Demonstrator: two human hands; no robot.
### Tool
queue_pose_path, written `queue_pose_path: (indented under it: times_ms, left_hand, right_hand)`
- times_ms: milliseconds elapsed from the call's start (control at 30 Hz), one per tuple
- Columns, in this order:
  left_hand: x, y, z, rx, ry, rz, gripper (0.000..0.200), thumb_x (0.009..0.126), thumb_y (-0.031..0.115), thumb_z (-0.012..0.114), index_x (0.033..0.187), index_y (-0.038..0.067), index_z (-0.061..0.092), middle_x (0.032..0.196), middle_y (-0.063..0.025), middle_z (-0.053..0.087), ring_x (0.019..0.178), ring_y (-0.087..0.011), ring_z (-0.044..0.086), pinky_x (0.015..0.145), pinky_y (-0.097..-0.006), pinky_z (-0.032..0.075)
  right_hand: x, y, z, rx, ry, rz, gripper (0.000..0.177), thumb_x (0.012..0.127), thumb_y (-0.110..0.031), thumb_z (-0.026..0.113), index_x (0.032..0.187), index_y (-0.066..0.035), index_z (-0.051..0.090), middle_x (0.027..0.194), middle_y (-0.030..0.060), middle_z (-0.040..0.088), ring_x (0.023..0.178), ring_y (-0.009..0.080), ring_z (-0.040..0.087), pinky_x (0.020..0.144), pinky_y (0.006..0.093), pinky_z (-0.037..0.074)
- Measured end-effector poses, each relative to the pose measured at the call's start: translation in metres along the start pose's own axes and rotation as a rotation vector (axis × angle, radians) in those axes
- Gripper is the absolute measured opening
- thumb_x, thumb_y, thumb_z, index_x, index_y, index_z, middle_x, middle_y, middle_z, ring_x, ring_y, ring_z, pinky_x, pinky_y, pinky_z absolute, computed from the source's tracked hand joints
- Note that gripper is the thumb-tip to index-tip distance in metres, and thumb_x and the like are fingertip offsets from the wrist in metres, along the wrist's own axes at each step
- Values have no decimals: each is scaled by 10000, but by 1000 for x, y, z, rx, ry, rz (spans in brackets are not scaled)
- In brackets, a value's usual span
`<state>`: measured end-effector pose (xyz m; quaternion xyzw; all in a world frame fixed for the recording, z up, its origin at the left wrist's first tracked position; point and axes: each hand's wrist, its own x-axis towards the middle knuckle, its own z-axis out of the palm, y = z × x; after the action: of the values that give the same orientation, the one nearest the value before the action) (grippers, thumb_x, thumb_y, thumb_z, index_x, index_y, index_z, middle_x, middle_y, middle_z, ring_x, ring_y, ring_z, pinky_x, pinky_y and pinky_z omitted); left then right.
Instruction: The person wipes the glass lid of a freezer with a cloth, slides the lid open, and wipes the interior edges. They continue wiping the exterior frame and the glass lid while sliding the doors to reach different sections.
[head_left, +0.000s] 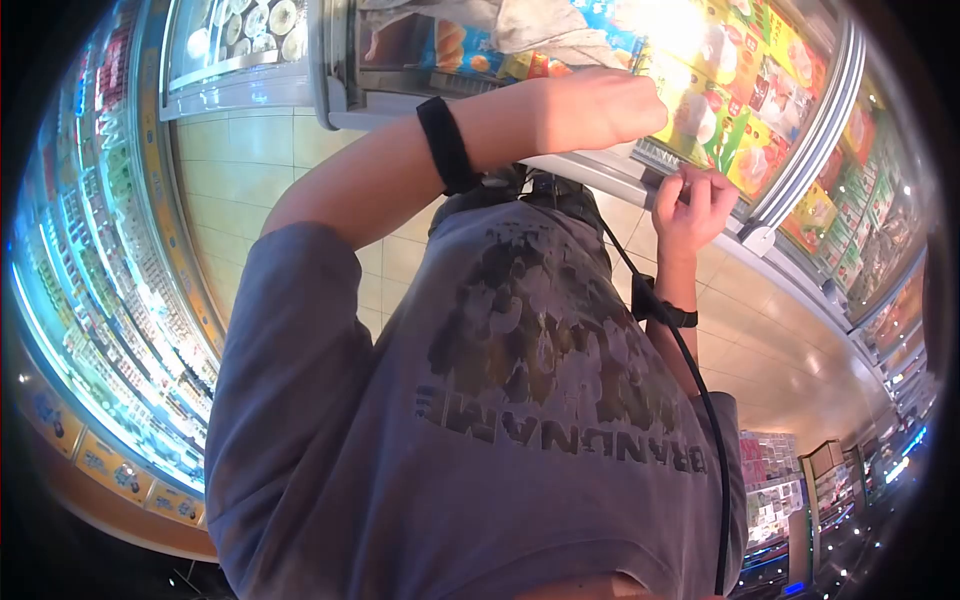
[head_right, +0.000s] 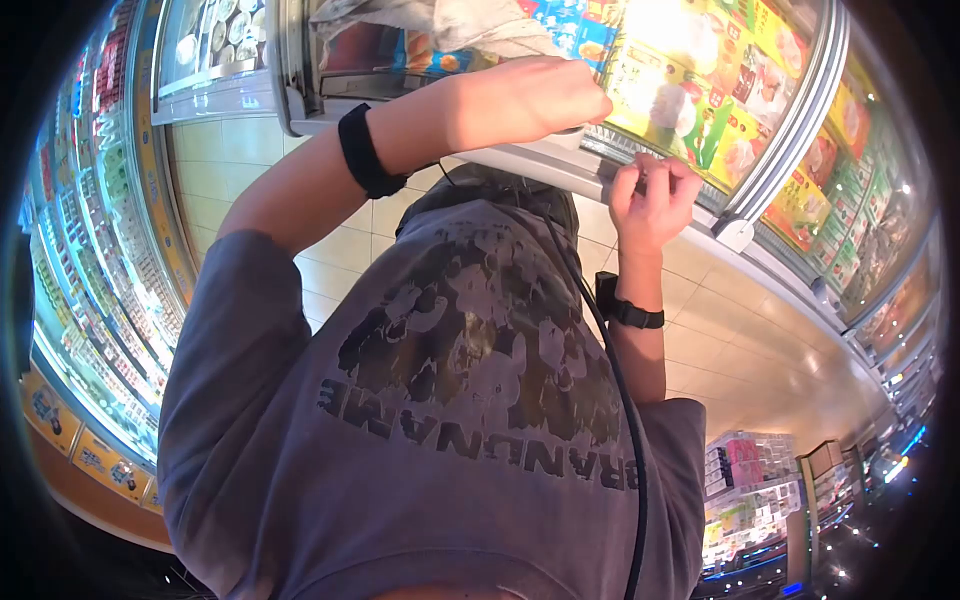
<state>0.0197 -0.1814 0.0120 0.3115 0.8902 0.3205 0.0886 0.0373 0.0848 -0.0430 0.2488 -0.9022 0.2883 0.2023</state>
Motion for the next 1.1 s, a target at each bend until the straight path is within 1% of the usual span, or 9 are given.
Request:
queue_pose_path:
  times_ms: [100,233,400,533,600,767,833,967,1100]
  left_hand:
    - [-27,2,-8,-31,129,-15,230,940,83,599,1169,80,615,976,-130,598,957,-358,657,847,-442,537]
    - [-59,-4,-36,42,18,-123,210,954,68,575,1158,89,621,995,-142,618,981,-357,664,869,-436,536]
    - [-48,-9,-29,5,-6,-156,182,974,98,586,1151,86,628,1055,-162,658,1011,-353,673,883,-411,535]
    - [-16,-17,-8,-163,249,198,171,977,115,584,1124,56,647,993,-174,675,941,-346,691,840,-409,547]
    - [18,-10,1,-148,-57,8,173,973,107,587,1103,34,673,928,-183,687,860,-339,702,791,-410,552]
    - [8,-5,-5,-98,-174,-78,175,974,99,600,1104,24,689,922,-189,720,860,-354,708,766,-430,553]
    - [-22,-21,-10,-176,280,197,162,992,107,583,1077,30,698,933,-185,735,854,-365,714,756,-438,557]
    - [-43,-30,-23,-184,-45,-207,125,1004,111,607,1075,61,697,910,-168,733,853,-387,709,766,-447,549]
    - [-23,-25,-21,-95,-9,-38,114,1002,108,640,1074,36,691,896,-178,728,866,-394,709,770,-453,547]
  right_hand:
    - [4,1,2,-30,-10,-60,143,826,-46,736,963,-64,775,1010,107,580,750,204,596,571,293,542]
    - [-1,-3,3,71,-65,211,140,847,-36,733,976,-68,778,1034,93,593,768,149,609,564,257,556]
    - [0,-1,4,16,11,44,165,792,-75,765,951,-120,763,1005,93,599,773,228,662,626,353,589]
    - [-3,-8,3,15,-5,145,169,770,-89,765,933,-132,763,996,79,608,785,235,669,617,358,577]
    - [0,-9,4,-4,24,140,169,767,-85,761,929,-133,760,993,79,604,770,240,663,670,374,595]
    - [-4,-4,3,-21,75,97,173,759,-73,750,919,-137,753,980,77,591,717,252,641,880,447,617]
    - [-5,-3,6,17,78,131,177,755,-67,745,917,-138,749,976,76,586,692,257,627,992,500,586]
    - [-2,-4,4,-7,90,73,177,751,-68,750,908,-149,746,975,60,592,687,229,641,867,420,617]
    - [-1,-9,4,11,49,152,169,752,-75,755,899,-156,744,976,51,596,697,206,660,698,363,603]
